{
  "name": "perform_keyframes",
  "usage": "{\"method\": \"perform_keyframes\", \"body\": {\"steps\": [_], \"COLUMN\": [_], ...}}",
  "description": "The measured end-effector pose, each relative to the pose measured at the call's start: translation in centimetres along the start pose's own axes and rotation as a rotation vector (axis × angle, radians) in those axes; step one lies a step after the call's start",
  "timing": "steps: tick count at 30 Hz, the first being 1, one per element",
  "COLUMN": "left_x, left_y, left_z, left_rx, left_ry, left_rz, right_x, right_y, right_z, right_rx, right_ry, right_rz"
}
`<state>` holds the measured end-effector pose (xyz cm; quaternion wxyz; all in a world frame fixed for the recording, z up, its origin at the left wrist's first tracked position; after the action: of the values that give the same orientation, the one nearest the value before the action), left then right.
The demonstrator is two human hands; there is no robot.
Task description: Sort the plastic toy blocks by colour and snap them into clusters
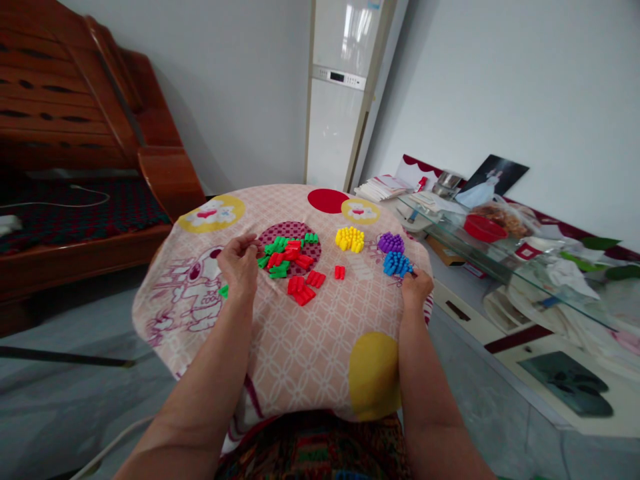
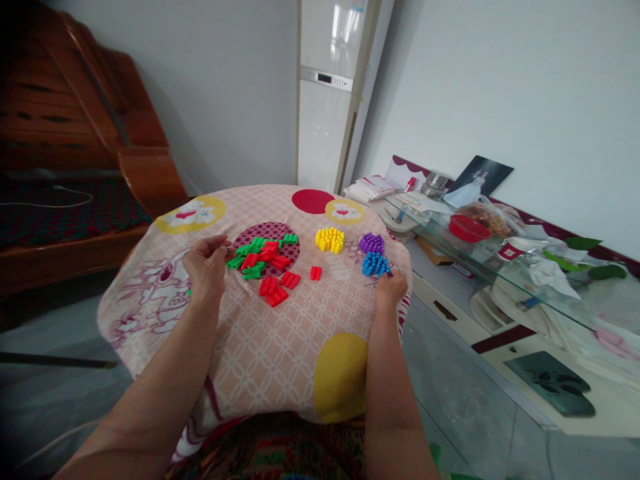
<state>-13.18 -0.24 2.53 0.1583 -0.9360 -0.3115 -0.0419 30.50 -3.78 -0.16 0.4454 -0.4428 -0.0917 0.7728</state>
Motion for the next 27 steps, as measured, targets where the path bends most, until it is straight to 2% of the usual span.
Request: {"method": "perform_keyframes", "body": {"steps": [5, 9, 12, 16, 20, 27], "left_x": [0.1, 0.1, 0.1, 0.1, 0.1, 0.1], "left_y": [0.1, 0.2, 0.2, 0.1, 0.1, 0.2], "left_z": [0.0, -0.2, -0.2, 0.0, -0.1, -0.3], "left_rx": [0.001, -0.007, -0.019, -0.02, -0.019, -0.033], "left_ry": [0.02, 0.022, -0.007, 0.001, -0.001, 0.014], "left_rz": [0.014, 0.01, 0.007, 0.014, 0.019, 0.005], "right_x": [-0.1, -1.0, -1.7, -1.6, -0.8, -0.2], "right_y": [0.0, 0.2, 1.0, 1.7, 1.7, 1.4], "right_z": [0.0, 0.1, 0.6, 1.3, 1.1, -0.3], "right_rx": [0.008, 0.058, 0.018, -0.103, -0.128, -0.073], "right_ry": [-0.011, -0.049, -0.101, -0.159, -0.137, -0.16], "right_rz": [-0.007, -0.15, -0.22, -0.094, 0.019, -0.025]}}
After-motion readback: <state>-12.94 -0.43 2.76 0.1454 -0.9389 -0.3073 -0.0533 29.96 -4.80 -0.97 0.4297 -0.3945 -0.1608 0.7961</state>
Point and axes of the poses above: each hand's wrist, its own y-axis away from the middle knuckle, its own x-axis out of the palm, z = x × y, the point moved 3 cm from there along -y, towards the middle knuckle, and after that the axes turned 2 degrees about -x, right-handed, at the moved point
